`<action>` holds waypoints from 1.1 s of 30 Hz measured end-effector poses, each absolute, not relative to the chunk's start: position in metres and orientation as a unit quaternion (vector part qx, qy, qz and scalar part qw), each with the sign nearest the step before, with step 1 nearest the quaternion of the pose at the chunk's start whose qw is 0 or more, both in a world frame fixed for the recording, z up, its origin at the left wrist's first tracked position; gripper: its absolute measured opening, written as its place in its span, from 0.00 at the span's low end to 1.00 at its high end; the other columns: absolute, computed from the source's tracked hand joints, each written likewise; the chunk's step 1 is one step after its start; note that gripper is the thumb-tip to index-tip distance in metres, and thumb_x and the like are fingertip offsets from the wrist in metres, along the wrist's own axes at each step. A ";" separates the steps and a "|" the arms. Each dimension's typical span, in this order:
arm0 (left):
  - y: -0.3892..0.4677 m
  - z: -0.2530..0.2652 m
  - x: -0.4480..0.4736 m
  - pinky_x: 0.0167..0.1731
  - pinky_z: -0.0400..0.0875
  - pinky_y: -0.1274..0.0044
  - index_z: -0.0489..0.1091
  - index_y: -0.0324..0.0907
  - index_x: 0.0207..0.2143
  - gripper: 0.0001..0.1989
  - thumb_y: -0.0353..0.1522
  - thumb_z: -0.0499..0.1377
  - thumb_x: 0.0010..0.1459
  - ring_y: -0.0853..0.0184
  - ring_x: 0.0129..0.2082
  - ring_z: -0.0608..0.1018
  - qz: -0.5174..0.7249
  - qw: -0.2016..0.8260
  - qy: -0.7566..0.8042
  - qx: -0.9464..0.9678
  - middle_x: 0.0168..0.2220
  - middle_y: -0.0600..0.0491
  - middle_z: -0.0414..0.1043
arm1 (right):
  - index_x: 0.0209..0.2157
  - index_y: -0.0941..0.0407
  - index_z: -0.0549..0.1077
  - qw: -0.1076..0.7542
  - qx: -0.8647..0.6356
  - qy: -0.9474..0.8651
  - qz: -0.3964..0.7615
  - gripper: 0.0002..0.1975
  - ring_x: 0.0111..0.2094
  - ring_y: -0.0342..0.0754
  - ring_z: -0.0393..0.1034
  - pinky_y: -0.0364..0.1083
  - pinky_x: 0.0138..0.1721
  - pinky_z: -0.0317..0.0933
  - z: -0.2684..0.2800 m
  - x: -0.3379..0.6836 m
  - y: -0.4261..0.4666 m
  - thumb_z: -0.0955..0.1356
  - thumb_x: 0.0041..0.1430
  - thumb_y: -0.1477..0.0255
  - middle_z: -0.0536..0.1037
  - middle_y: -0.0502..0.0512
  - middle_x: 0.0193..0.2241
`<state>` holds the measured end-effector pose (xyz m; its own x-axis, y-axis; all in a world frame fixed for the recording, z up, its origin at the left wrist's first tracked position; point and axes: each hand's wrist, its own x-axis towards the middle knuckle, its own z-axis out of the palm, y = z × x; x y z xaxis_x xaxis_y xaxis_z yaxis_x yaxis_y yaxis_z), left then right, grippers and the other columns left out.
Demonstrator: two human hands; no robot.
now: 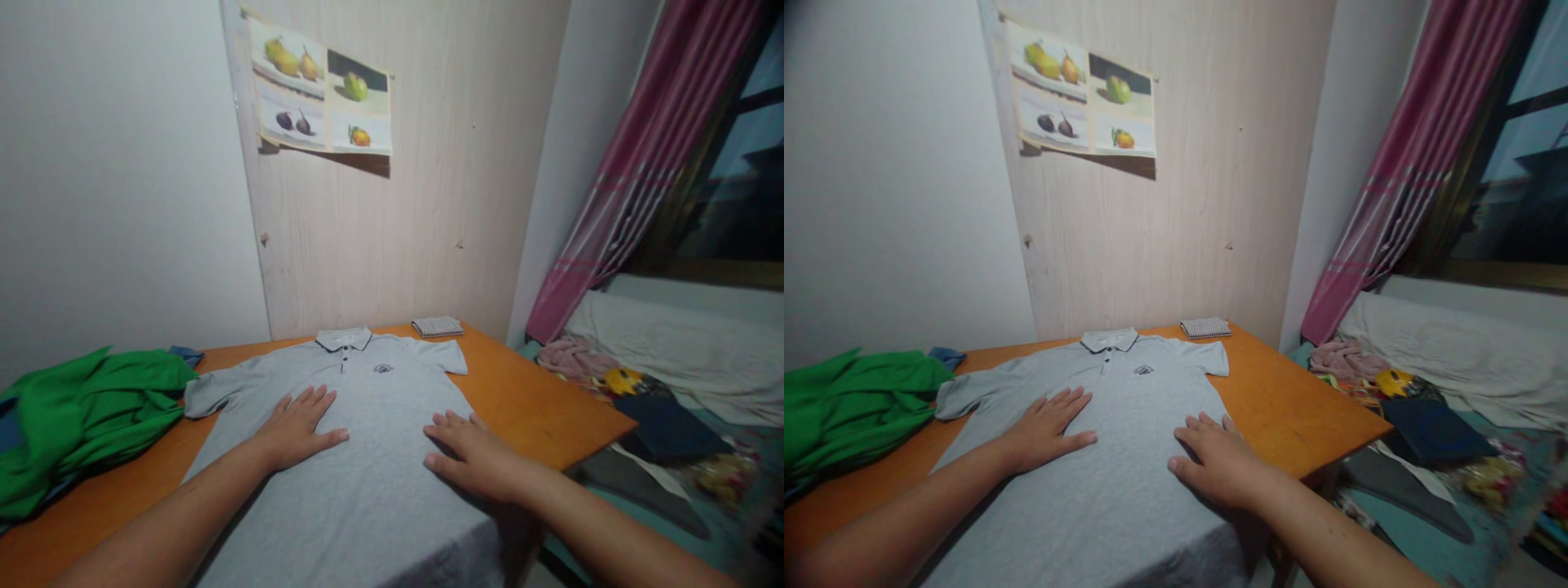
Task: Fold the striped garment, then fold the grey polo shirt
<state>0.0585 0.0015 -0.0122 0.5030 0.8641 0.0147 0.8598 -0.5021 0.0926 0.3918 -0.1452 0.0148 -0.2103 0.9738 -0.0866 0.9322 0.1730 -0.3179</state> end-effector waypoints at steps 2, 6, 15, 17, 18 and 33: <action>0.002 -0.012 0.059 0.67 0.42 0.53 0.49 0.48 0.71 0.50 0.65 0.46 0.55 0.49 0.72 0.47 0.031 0.037 0.499 0.865 0.73 0.47 0.40 | 0.64 0.51 0.66 0.092 -0.615 -0.771 0.139 0.32 0.71 0.59 0.44 0.63 0.68 0.31 0.019 0.372 -0.133 0.57 0.68 0.49 0.59 0.60 0.68; 0.000 -0.009 0.059 0.67 0.41 0.53 0.49 0.49 0.71 0.48 0.65 0.44 0.57 0.49 0.72 0.47 0.025 0.041 0.506 0.861 0.73 0.48 0.40 | 0.70 0.50 0.55 0.117 -0.597 -0.782 0.134 0.36 0.72 0.59 0.35 0.65 0.68 0.27 0.016 0.339 -0.111 0.56 0.67 0.47 0.48 0.60 0.72; -0.004 -0.005 0.061 0.67 0.42 0.54 0.50 0.49 0.71 0.43 0.61 0.38 0.62 0.53 0.72 0.48 0.028 0.042 0.513 0.857 0.73 0.50 0.43 | 0.71 0.47 0.52 0.072 -0.603 -0.784 0.133 0.38 0.72 0.58 0.34 0.64 0.68 0.24 0.001 0.378 -0.132 0.55 0.66 0.44 0.46 0.56 0.72; -0.003 -0.005 0.061 0.67 0.43 0.55 0.50 0.49 0.71 0.43 0.61 0.39 0.62 0.52 0.72 0.48 0.026 0.037 0.510 0.859 0.73 0.49 0.43 | 0.70 0.48 0.54 0.074 -0.614 -0.775 0.131 0.38 0.72 0.56 0.35 0.62 0.69 0.26 0.000 0.393 -0.139 0.55 0.66 0.45 0.47 0.56 0.72; -0.003 -0.005 0.061 0.67 0.43 0.55 0.50 0.48 0.71 0.44 0.62 0.39 0.61 0.52 0.72 0.48 0.026 0.035 0.509 0.860 0.73 0.49 0.42 | 0.70 0.49 0.54 0.076 -0.620 -0.770 0.129 0.38 0.72 0.56 0.36 0.60 0.69 0.27 -0.001 0.399 -0.142 0.56 0.66 0.45 0.48 0.56 0.72; -0.006 -0.004 0.065 0.67 0.42 0.53 0.51 0.49 0.71 0.44 0.62 0.38 0.61 0.52 0.72 0.48 0.033 0.039 0.518 0.854 0.73 0.49 0.42 | 0.64 0.49 0.64 0.172 -0.520 -0.830 0.105 0.30 0.69 0.61 0.47 0.66 0.67 0.36 0.015 0.302 -0.138 0.62 0.66 0.52 0.60 0.62 0.67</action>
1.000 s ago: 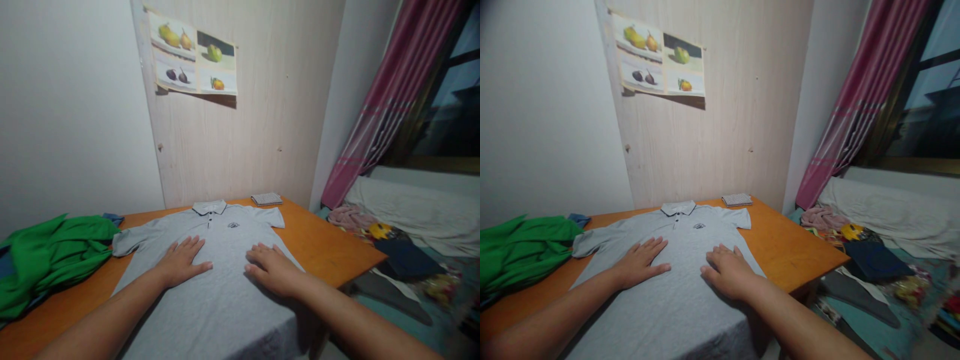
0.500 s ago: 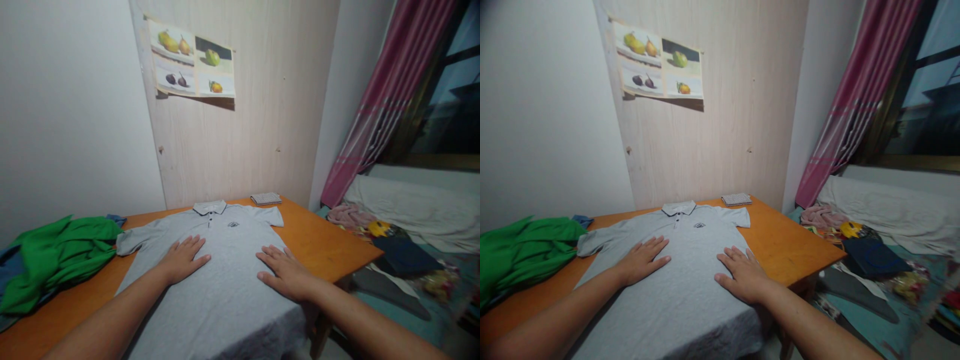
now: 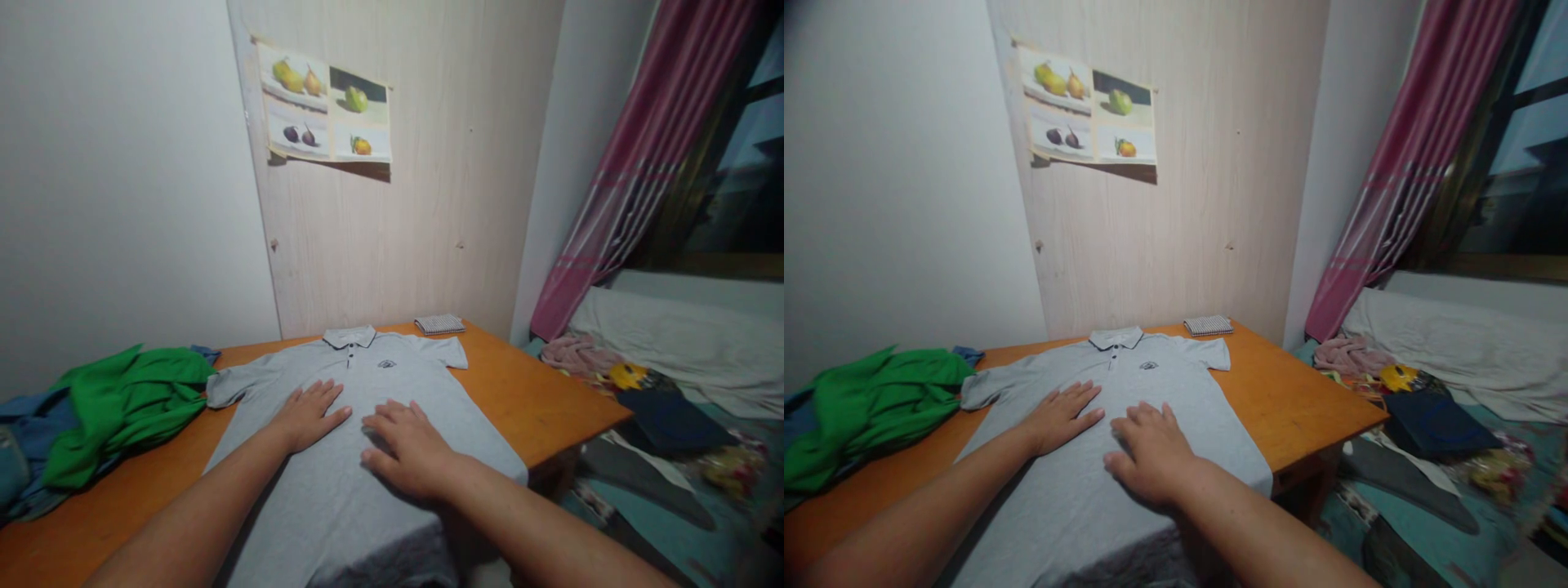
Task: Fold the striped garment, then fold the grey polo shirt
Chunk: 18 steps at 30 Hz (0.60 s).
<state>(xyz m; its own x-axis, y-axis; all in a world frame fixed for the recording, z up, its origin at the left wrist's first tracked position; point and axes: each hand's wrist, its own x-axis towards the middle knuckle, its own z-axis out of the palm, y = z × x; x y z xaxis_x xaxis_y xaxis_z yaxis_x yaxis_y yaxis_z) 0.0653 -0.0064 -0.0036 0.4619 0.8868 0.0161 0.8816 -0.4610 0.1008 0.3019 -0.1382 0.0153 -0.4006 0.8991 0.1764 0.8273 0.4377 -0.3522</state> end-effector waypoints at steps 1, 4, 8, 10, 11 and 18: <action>-0.006 -0.004 0.065 0.67 0.42 0.53 0.51 0.49 0.71 0.43 0.62 0.38 0.61 0.53 0.72 0.48 0.034 0.039 0.517 0.855 0.73 0.49 0.43 | 0.64 0.48 0.64 0.165 -0.502 -0.841 0.116 0.30 0.70 0.62 0.45 0.67 0.67 0.34 0.014 0.294 -0.139 0.61 0.66 0.51 0.59 0.61 0.68; -0.005 -0.005 0.064 0.67 0.43 0.53 0.51 0.49 0.71 0.44 0.62 0.39 0.61 0.52 0.72 0.48 0.034 0.035 0.515 0.856 0.73 0.49 0.43 | 0.63 0.47 0.66 0.153 -0.477 -0.855 0.133 0.29 0.69 0.62 0.46 0.68 0.66 0.34 0.008 0.288 -0.146 0.61 0.66 0.49 0.60 0.60 0.67; -0.005 -0.006 0.064 0.67 0.44 0.54 0.51 0.49 0.71 0.45 0.63 0.40 0.60 0.52 0.72 0.48 0.038 0.033 0.513 0.857 0.73 0.48 0.43 | 0.60 0.48 0.69 0.165 -0.467 -0.859 0.130 0.26 0.66 0.58 0.55 0.63 0.67 0.39 0.004 0.313 -0.161 0.63 0.65 0.53 0.66 0.60 0.64; -0.006 -0.005 0.064 0.67 0.44 0.53 0.51 0.49 0.71 0.45 0.63 0.40 0.59 0.52 0.72 0.48 0.039 0.036 0.513 0.857 0.73 0.49 0.43 | 0.59 0.48 0.70 0.167 -0.466 -0.859 0.130 0.25 0.64 0.58 0.57 0.61 0.67 0.41 0.003 0.329 -0.170 0.64 0.65 0.54 0.66 0.59 0.63; -0.006 -0.005 0.064 0.67 0.44 0.53 0.52 0.49 0.71 0.45 0.63 0.40 0.59 0.52 0.72 0.48 0.039 0.037 0.513 0.857 0.73 0.49 0.43 | 0.59 0.49 0.70 0.169 -0.469 -0.857 0.129 0.25 0.63 0.57 0.58 0.61 0.67 0.43 0.003 0.336 -0.175 0.64 0.65 0.54 0.67 0.59 0.62; -0.006 -0.003 0.064 0.67 0.45 0.54 0.52 0.47 0.70 0.46 0.63 0.41 0.59 0.51 0.72 0.49 0.037 0.031 0.509 0.859 0.73 0.47 0.44 | 0.49 0.53 0.76 0.204 -0.511 -0.826 0.118 0.17 0.53 0.53 0.68 0.51 0.55 0.60 0.005 0.363 -0.175 0.65 0.65 0.59 0.76 0.58 0.51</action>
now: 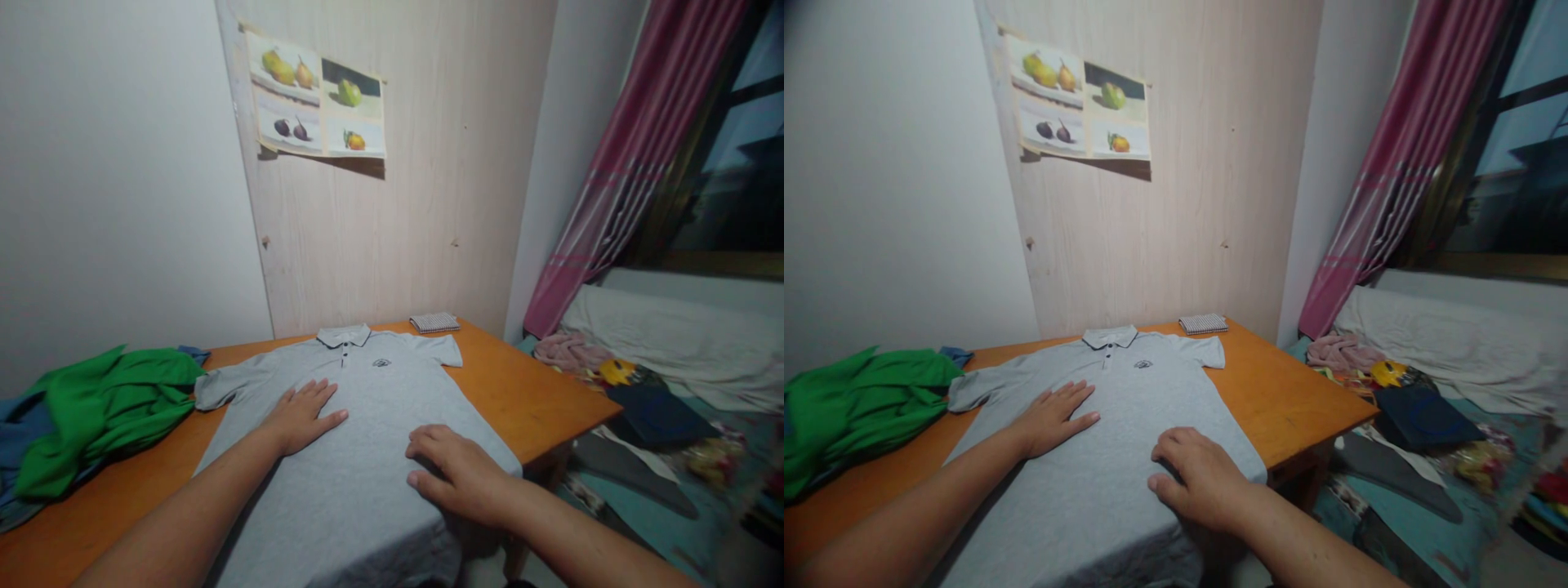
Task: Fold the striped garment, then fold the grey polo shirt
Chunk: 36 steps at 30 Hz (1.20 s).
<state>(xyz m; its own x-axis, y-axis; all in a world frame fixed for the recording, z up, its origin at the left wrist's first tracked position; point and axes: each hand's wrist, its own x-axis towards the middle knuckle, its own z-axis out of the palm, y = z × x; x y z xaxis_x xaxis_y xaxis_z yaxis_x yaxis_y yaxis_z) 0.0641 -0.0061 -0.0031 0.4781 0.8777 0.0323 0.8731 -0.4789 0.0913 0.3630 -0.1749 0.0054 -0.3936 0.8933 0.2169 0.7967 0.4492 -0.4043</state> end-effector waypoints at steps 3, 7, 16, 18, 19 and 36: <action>-0.004 -0.004 0.063 0.67 0.45 0.54 0.52 0.47 0.71 0.46 0.63 0.41 0.59 0.51 0.72 0.49 0.040 0.029 0.508 0.860 0.73 0.48 0.44 | 0.46 0.55 0.77 0.220 -0.565 -0.788 0.106 0.18 0.49 0.53 0.70 0.50 0.52 0.62 0.007 0.370 -0.160 0.62 0.67 0.59 0.79 0.59 0.46; -0.001 -0.008 0.060 0.67 0.45 0.53 0.52 0.49 0.70 0.45 0.63 0.41 0.59 0.51 0.72 0.50 0.042 0.029 0.506 0.861 0.73 0.49 0.44 | 0.63 0.57 0.66 0.179 -0.597 -0.776 0.093 0.30 0.68 0.59 0.53 0.57 0.66 0.47 -0.002 0.384 -0.148 0.59 0.68 0.54 0.63 0.65 0.66; 0.003 -0.011 0.058 0.68 0.44 0.53 0.51 0.49 0.71 0.45 0.63 0.42 0.59 0.52 0.72 0.49 0.046 0.023 0.506 0.861 0.72 0.50 0.45 | 0.71 0.54 0.51 0.100 -0.623 -0.764 0.133 0.41 0.72 0.57 0.35 0.59 0.70 0.32 -0.015 0.411 -0.153 0.54 0.66 0.43 0.45 0.62 0.72; 0.002 -0.009 0.058 0.68 0.44 0.53 0.51 0.48 0.71 0.45 0.63 0.42 0.59 0.52 0.72 0.49 0.040 0.028 0.507 0.861 0.72 0.50 0.45 | 0.71 0.54 0.51 0.100 -0.623 -0.764 0.137 0.42 0.72 0.56 0.34 0.59 0.70 0.32 -0.014 0.412 -0.154 0.54 0.66 0.43 0.44 0.62 0.72; 0.001 -0.008 0.059 0.68 0.44 0.53 0.51 0.48 0.71 0.45 0.63 0.42 0.59 0.52 0.72 0.49 0.038 0.029 0.507 0.861 0.72 0.50 0.45 | 0.71 0.54 0.51 0.102 -0.623 -0.763 0.139 0.42 0.72 0.56 0.34 0.59 0.70 0.32 -0.014 0.412 -0.155 0.54 0.66 0.43 0.44 0.62 0.72; 0.024 -0.024 0.048 0.68 0.47 0.53 0.52 0.51 0.70 0.44 0.62 0.45 0.59 0.51 0.71 0.49 0.052 0.015 0.498 0.866 0.71 0.53 0.48 | 0.70 0.63 0.52 0.142 -0.622 -0.758 0.136 0.40 0.72 0.59 0.35 0.60 0.70 0.34 0.001 0.390 -0.152 0.57 0.68 0.50 0.46 0.69 0.71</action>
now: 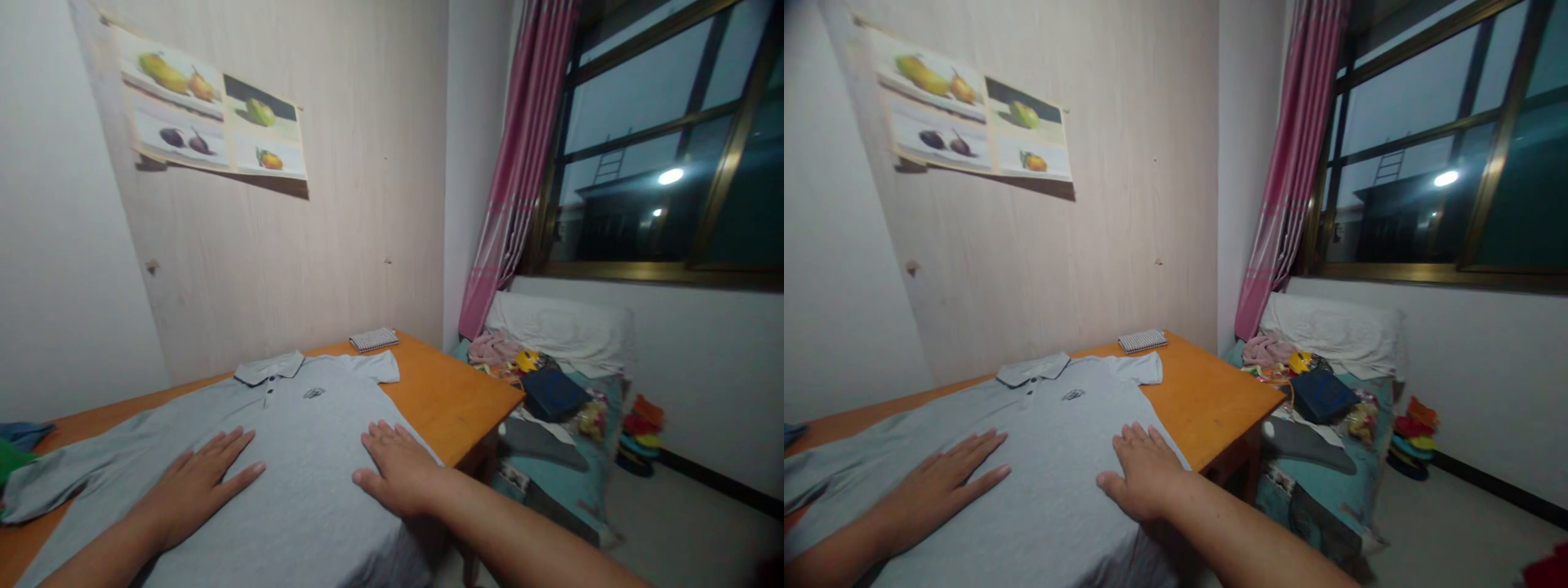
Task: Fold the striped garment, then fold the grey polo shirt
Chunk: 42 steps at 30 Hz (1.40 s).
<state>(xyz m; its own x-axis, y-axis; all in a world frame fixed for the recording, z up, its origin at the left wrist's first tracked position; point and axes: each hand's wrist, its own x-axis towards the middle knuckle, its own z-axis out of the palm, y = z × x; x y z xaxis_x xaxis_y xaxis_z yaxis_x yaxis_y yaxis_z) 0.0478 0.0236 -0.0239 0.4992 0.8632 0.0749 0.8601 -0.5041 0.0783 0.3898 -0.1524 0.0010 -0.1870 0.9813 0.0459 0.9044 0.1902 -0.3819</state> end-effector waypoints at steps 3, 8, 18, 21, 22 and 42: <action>0.026 -0.025 0.047 0.68 0.47 0.53 0.51 0.51 0.70 0.43 0.62 0.45 0.59 0.51 0.71 0.49 0.052 0.015 0.501 0.864 0.72 0.53 0.47 | 0.71 0.61 0.51 0.138 -0.620 -0.760 0.137 0.40 0.72 0.58 0.35 0.61 0.70 0.32 -0.003 0.392 -0.154 0.56 0.68 0.49 0.45 0.67 0.71; 0.024 -0.023 0.048 0.68 0.47 0.53 0.52 0.50 0.70 0.44 0.62 0.44 0.59 0.51 0.71 0.50 0.052 0.013 0.499 0.865 0.72 0.52 0.47 | 0.71 0.59 0.50 0.130 -0.623 -0.758 0.141 0.41 0.72 0.57 0.34 0.60 0.70 0.32 -0.005 0.403 -0.159 0.55 0.68 0.47 0.45 0.64 0.72; 0.008 -0.010 0.058 0.67 0.47 0.53 0.53 0.49 0.70 0.45 0.63 0.44 0.58 0.51 0.71 0.50 0.050 0.023 0.507 0.860 0.72 0.50 0.47 | 0.69 0.61 0.57 0.115 -0.656 -0.740 0.094 0.34 0.71 0.57 0.42 0.61 0.69 0.35 -0.008 0.418 -0.168 0.54 0.70 0.55 0.53 0.66 0.70; 0.008 -0.010 0.057 0.67 0.47 0.53 0.53 0.49 0.70 0.45 0.63 0.45 0.58 0.51 0.71 0.51 0.053 0.021 0.508 0.860 0.71 0.50 0.48 | 0.66 0.62 0.62 0.122 -0.657 -0.740 0.070 0.30 0.70 0.58 0.48 0.62 0.69 0.36 -0.006 0.408 -0.163 0.55 0.71 0.60 0.59 0.68 0.67; 0.008 -0.010 0.057 0.68 0.47 0.54 0.53 0.49 0.70 0.45 0.63 0.45 0.58 0.51 0.71 0.51 0.053 0.021 0.508 0.860 0.71 0.50 0.48 | 0.66 0.62 0.62 0.128 -0.653 -0.743 0.069 0.30 0.70 0.58 0.49 0.61 0.69 0.37 -0.006 0.404 -0.162 0.55 0.71 0.61 0.59 0.67 0.67; 0.002 -0.011 0.058 0.68 0.45 0.53 0.52 0.51 0.70 0.43 0.62 0.43 0.60 0.52 0.72 0.50 0.048 0.022 0.513 0.856 0.72 0.51 0.46 | 0.35 0.54 0.74 0.327 -0.165 -0.724 0.585 0.20 0.50 0.53 0.74 0.50 0.52 0.67 0.097 0.336 -0.237 0.67 0.60 0.51 0.81 0.57 0.46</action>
